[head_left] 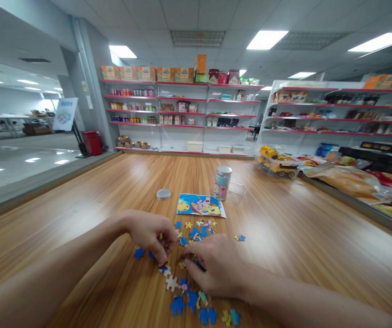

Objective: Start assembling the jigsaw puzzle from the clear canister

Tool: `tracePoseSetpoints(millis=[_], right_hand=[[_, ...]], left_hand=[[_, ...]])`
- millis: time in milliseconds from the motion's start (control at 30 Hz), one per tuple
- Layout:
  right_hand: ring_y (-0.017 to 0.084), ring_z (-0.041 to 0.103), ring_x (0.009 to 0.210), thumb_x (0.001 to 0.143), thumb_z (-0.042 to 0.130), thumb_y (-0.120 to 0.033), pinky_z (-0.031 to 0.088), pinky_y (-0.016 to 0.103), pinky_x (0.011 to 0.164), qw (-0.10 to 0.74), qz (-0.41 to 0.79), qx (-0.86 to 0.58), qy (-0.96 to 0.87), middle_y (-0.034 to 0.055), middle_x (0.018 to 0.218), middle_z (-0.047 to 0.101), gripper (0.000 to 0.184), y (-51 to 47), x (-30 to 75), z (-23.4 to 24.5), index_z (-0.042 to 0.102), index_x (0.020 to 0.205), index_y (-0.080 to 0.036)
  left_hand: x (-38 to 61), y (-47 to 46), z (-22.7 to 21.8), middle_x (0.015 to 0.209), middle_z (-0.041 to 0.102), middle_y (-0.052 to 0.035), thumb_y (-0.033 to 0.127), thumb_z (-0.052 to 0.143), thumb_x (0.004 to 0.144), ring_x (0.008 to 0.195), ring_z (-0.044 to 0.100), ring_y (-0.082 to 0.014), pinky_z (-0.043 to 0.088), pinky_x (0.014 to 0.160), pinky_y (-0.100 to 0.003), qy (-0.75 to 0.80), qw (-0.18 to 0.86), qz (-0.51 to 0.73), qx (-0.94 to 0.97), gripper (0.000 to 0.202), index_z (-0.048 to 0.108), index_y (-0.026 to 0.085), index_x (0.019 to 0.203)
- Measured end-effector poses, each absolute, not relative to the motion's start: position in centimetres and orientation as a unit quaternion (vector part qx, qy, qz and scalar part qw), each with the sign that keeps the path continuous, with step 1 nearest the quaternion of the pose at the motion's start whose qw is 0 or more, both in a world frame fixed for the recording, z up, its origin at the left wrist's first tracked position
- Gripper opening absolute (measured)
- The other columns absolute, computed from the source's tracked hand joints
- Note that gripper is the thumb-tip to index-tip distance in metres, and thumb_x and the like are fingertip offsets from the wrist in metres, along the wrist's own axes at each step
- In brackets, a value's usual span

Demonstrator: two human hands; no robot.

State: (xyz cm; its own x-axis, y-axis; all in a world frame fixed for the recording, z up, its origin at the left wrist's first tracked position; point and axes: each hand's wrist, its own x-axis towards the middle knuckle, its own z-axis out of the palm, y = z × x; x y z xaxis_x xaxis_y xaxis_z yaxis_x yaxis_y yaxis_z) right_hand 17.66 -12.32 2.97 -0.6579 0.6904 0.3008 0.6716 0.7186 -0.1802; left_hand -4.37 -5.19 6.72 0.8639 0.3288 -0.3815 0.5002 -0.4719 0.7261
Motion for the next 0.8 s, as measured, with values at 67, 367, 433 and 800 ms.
tracePoseSetpoints(millis=[67, 367, 433, 800], right_hand=[[0.015, 0.063, 0.055, 0.079, 0.055, -0.026, 0.024, 0.027, 0.051, 0.172, 0.028, -0.374, -0.911, 0.0008, 0.067, 0.072, 0.018, -12.4, 17.7, 3.0, 0.073, 0.083, -0.027], [0.015, 0.062, 0.053, 0.081, 0.053, -0.026, 0.018, 0.027, 0.049, 0.149, 0.007, -0.387, -0.910, 0.0028, 0.066, 0.072, 0.018, -12.4, 17.6, 3.1, 0.069, 0.074, -0.021], [0.015, 0.062, 0.054, 0.081, 0.054, -0.026, 0.018, 0.027, 0.049, 0.149, 0.007, -0.385, -0.911, 0.0027, 0.068, 0.072, 0.017, -12.4, 17.6, 3.1, 0.070, 0.078, -0.022], [0.014, 0.062, 0.054, 0.081, 0.056, -0.025, 0.023, 0.027, 0.050, 0.173, 0.000, -0.370, -0.913, 0.0015, 0.067, 0.072, 0.015, -12.4, 17.7, 2.8, 0.070, 0.076, -0.022]], left_hand=[[-4.3, -5.3, 6.9, 0.061, 0.058, 0.0008, 0.022, 0.070, 0.076, 0.055, 0.051, -0.0112, 0.037, 0.048, -0.018, 0.238, 0.450, -0.089, 0.856, 0.011, 0.064, 0.013, 0.075], [-3.2, -5.8, 7.2, 0.059, 0.050, 0.0041, 0.019, 0.069, 0.079, 0.056, 0.044, -0.0082, 0.031, 0.052, -0.019, 0.244, 0.221, 0.044, 0.943, 0.007, 0.067, 0.014, 0.075], [-2.9, -6.1, 7.4, 0.059, 0.050, 0.0045, 0.015, 0.070, 0.077, 0.056, 0.044, -0.0078, 0.031, 0.052, -0.019, 0.229, 0.198, 0.027, 0.953, 0.004, 0.067, 0.014, 0.074], [-3.2, -6.3, 7.7, 0.063, 0.058, 0.0028, 0.023, 0.073, 0.073, 0.053, 0.049, -0.0100, 0.029, 0.045, -0.018, 0.339, 0.221, -0.090, 0.910, 0.010, 0.069, 0.016, 0.080]])
